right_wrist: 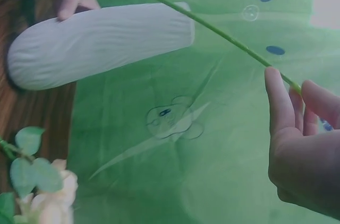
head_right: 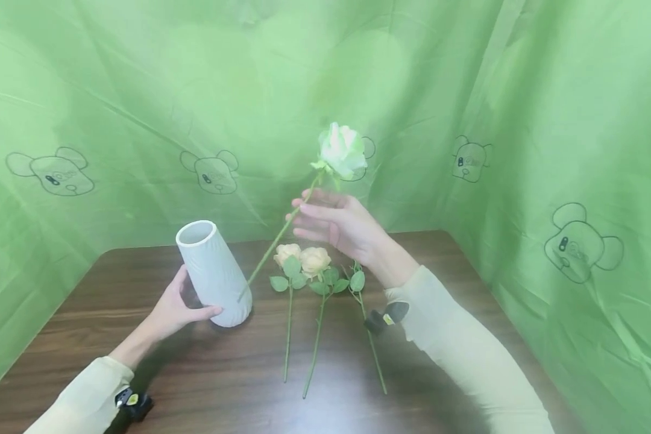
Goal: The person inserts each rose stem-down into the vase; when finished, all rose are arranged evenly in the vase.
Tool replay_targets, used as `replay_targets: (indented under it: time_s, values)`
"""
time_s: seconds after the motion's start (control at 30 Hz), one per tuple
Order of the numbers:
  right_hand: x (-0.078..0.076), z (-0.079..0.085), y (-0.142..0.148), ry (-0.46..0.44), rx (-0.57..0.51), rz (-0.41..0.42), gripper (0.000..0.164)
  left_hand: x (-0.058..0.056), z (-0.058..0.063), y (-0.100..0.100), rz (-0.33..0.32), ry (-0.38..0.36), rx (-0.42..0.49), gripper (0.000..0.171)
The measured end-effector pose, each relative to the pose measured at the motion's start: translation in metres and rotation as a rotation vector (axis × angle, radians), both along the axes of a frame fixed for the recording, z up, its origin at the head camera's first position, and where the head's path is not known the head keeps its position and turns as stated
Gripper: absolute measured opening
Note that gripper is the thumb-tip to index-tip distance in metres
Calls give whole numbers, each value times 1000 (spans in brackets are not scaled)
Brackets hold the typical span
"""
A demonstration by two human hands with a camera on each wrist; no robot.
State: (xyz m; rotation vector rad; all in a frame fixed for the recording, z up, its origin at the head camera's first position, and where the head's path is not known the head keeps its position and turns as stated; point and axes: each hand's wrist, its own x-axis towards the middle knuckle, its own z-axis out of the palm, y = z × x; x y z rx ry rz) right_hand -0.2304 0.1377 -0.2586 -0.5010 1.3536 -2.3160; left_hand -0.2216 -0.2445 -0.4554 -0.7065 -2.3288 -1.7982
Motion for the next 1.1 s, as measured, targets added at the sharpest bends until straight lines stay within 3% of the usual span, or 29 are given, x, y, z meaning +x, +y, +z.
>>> replay_targets:
  time_s: [0.23, 0.47, 0.77, 1.1]
  values:
    - [0, 29, -16, 77, -151, -24, 13, -1, 4, -2, 14, 10, 11, 96]
    - [0, 43, -27, 121, -207, -64, 13, 0, 5, 2, 0, 2, 17, 95]
    - [-1, 49, -41, 171, -212, -77, 15, 0, 1, 4, -3, 5, 21, 96]
    - [-6, 43, -64, 163, -160, -101, 15, -4, -3, 2, -14, 2, 24, 94]
